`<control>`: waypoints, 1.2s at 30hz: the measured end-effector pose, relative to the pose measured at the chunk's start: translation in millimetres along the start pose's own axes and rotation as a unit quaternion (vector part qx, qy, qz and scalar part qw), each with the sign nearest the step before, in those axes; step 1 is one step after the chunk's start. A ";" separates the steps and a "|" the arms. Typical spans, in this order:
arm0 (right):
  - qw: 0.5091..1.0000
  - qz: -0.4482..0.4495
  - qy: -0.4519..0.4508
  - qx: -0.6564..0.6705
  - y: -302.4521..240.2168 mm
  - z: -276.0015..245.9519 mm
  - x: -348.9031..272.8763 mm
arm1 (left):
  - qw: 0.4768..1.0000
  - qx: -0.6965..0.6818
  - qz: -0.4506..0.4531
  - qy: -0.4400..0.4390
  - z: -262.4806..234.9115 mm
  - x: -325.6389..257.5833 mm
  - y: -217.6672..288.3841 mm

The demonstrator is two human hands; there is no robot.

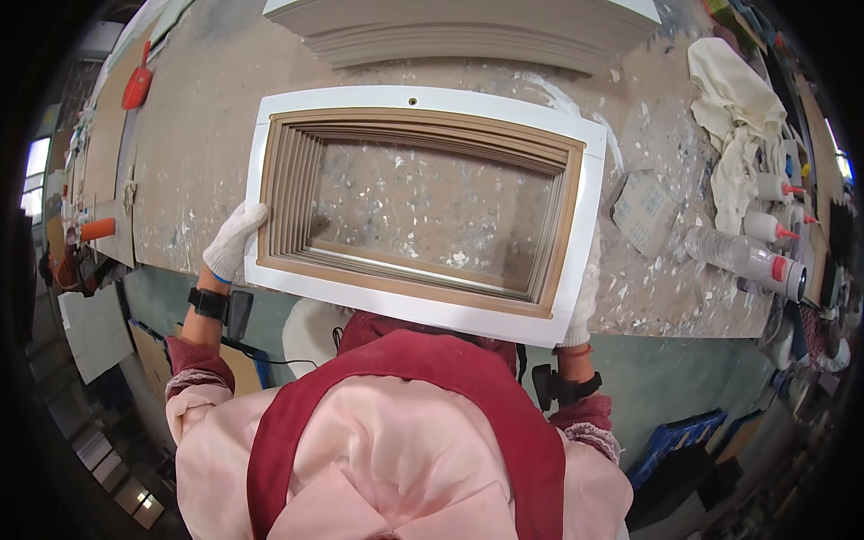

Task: Sanding the surfaces and edges of white wooden vent frames using a piece of sandpaper.

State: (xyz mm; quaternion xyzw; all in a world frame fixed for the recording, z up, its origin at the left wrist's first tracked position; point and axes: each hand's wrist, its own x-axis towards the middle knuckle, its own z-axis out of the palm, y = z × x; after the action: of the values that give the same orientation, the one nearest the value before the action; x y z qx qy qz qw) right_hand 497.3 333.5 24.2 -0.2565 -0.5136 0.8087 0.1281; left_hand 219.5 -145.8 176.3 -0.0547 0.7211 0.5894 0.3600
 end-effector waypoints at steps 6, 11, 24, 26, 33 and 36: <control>0.999 0.002 0.032 0.029 -3.1 -7.9 -13.5 | 0.990 -0.129 -0.035 0.046 -5.7 -18.2 -38.8; 0.996 -0.013 0.062 -0.058 -23.0 35.6 -42.8 | 0.953 -0.282 0.010 0.108 3.3 -34.2 -85.6; 0.991 -0.059 0.110 -0.045 -28.8 51.5 -49.0 | 0.910 -0.329 0.118 0.222 48.9 -34.3 -86.4; 0.992 -0.077 0.097 -0.039 -27.3 48.5 -51.2 | 0.911 -0.312 0.130 0.238 55.6 -33.3 -89.6; 0.993 -0.078 0.081 0.028 -26.9 44.0 -51.8 | 0.862 -0.412 0.133 0.265 70.7 -26.9 -97.5; 0.984 -0.095 0.122 -0.093 -28.2 44.8 -50.4 | 0.848 -0.428 0.141 0.278 73.0 -25.2 -99.6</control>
State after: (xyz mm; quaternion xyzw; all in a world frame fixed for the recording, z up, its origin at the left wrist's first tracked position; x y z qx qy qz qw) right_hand 513.4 288.0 79.0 -0.3144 -0.5891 0.7041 0.2414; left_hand 321.3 -119.4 106.9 -0.2622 0.4673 0.8443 -0.0016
